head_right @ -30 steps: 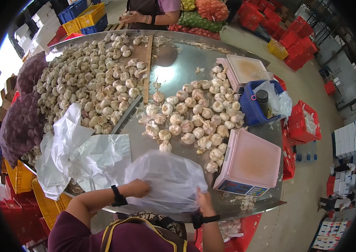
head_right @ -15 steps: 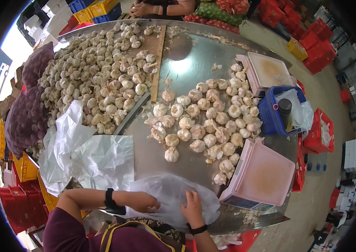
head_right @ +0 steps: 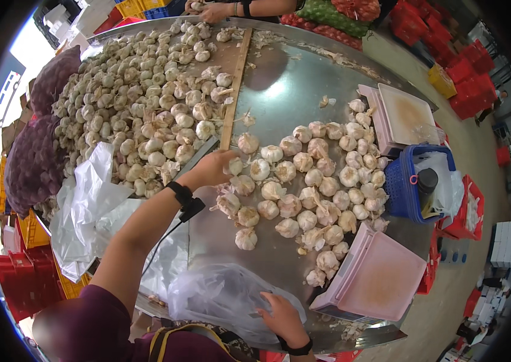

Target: The person peels garlic bulbs by hand, removing outer skins and separating cloves. They place the peeled cloves into a plastic bag and occasionally transfer the bag to a digital scale. The person repeats this process throughout the clip, handling multiple garlic bulbs and accumulating peeled cloves in the bag.

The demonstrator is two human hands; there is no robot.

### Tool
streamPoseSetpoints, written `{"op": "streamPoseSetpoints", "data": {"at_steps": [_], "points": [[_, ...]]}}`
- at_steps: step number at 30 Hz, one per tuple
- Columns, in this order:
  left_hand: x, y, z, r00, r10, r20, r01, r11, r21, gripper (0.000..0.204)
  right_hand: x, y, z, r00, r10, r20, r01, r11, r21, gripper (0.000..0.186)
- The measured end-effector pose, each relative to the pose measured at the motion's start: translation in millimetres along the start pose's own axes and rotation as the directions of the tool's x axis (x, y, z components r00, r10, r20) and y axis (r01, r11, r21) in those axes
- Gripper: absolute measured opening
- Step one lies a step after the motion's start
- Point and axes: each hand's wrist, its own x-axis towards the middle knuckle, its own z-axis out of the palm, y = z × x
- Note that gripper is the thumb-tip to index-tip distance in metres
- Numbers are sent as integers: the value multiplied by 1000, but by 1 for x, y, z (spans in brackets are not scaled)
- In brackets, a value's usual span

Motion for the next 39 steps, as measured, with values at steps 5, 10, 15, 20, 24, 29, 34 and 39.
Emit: {"op": "streamPoseSetpoints", "data": {"at_steps": [5, 10, 15, 20, 24, 29, 34, 39], "points": [[-41, 22, -23, 964, -140, 224, 236, 77, -969, 46, 38, -21, -34, 999, 10, -38, -1, 976, 216, 38], [-86, 56, -41, 958, -30, 286, 241, -460, -854, 37, 104, -20, -50, 996, -23, -87, 63, 868, 492, 28], [-118, 81, -39, 965, -94, 245, 229, -149, -962, 33, 201, -28, -75, 952, -47, -302, 184, 877, 443, 27], [-170, 123, -14, 891, 403, 209, 27, 412, -911, 31, 286, -41, -92, 867, -190, -461, 157, 981, -110, 41], [-205, 139, 18, 849, 444, 288, -128, 701, -702, 33, 309, -53, -77, 917, -165, -364, -22, 888, -460, 43], [-137, 107, 1, 967, 250, 44, -190, 827, -530, 32, 310, -43, -78, 870, -246, -428, 118, 946, -303, 49], [-7, 57, -22, 989, -71, -133, 67, 997, -32, 45, 264, -61, -97, 948, -46, -314, 259, 686, 680, 52], [86, 26, -8, 980, -199, 13, 179, 907, 381, 57, 184, -42, -114, 988, -148, -52, 49, -19, 999, 46]]}}
